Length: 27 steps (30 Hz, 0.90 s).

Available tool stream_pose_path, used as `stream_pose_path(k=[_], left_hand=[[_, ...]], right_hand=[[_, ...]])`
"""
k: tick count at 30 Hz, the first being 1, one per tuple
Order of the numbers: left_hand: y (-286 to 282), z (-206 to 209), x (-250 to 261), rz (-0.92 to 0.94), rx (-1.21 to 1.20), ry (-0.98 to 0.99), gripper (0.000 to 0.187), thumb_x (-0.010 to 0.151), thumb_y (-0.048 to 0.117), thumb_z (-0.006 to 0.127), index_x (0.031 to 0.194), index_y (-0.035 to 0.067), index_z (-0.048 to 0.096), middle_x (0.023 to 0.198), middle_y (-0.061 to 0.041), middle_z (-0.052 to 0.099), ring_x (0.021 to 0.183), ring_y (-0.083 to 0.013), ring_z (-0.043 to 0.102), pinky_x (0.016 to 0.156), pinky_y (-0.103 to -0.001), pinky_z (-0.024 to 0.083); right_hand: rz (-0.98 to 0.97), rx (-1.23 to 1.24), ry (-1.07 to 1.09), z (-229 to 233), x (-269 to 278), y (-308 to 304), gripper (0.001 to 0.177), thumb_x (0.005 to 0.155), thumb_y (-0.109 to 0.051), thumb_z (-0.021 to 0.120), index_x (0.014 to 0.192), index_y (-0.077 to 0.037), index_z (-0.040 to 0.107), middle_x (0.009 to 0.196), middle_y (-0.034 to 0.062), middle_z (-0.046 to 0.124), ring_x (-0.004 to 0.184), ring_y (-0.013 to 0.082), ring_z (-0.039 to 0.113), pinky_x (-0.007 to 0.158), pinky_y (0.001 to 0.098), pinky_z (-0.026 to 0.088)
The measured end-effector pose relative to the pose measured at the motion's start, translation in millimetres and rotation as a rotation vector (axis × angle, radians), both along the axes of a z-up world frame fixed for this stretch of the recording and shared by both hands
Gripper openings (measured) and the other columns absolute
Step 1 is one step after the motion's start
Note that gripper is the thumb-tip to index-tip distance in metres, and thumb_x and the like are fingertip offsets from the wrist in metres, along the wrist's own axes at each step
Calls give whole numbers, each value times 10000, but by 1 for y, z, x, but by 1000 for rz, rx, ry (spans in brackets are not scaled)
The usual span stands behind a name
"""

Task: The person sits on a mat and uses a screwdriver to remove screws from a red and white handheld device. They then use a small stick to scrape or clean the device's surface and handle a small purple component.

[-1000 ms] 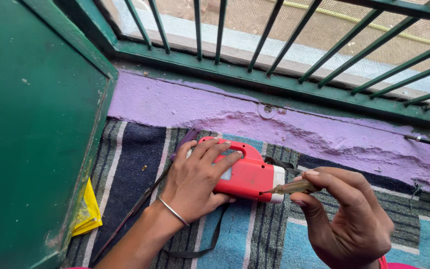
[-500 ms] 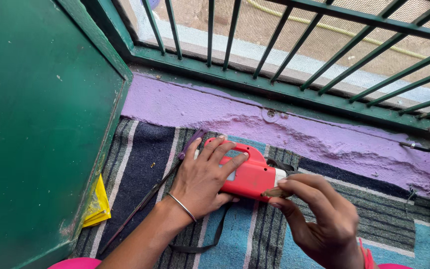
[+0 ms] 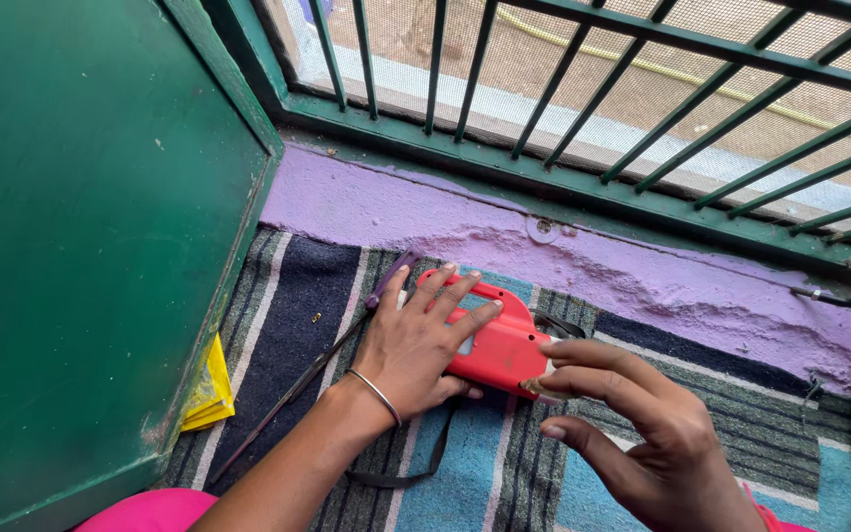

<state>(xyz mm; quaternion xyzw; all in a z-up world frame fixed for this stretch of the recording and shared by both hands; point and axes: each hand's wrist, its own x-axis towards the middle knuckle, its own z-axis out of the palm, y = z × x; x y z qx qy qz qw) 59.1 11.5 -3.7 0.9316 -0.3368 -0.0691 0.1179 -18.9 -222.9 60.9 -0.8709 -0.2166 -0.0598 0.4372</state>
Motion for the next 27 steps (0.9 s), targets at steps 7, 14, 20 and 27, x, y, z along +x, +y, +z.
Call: stream_pose_path(k=[7, 14, 20, 27], left_hand=[[0, 1, 0, 4, -7, 3, 1009, 596, 553, 881, 1472, 275, 465, 1580, -104, 366, 1444, -341, 311, 1147, -654, 201], [0, 1, 0, 0, -17, 5, 991, 598, 546, 883, 1453, 263, 471, 1567, -112, 365, 1444, -347, 310, 1148, -653, 197], [-1, 0, 0, 3, -34, -10, 1038, 575, 517, 900, 1494, 273, 483, 1611, -121, 373, 1436, -356, 313, 1143, -652, 190], [-2, 0, -3, 12, -33, -28, 959, 564, 503, 888, 1413, 243, 524, 1540, -121, 408, 1446, -356, 312, 1157, -653, 132]], right_hand=[[-151, 33, 53, -2, 0, 7, 223, 751, -38, 823, 966, -69, 774, 907, 41, 751, 819, 127, 770, 693, 259, 622], [-115, 44, 2, 0, -1, 8, 233, 768, -28, 819, 991, -78, 772, 945, 55, 764, 837, 121, 784, 699, 238, 634], [-133, -113, -245, 32, -18, 18, 182, 787, -39, 771, 956, -102, 744, 1031, 76, 746, 1014, 202, 760, 891, 328, 613], [-465, 138, -126, 5, 12, -33, 154, 1001, -5, 729, 1144, 29, 683, 1029, 152, 737, 991, 185, 756, 894, 275, 617]])
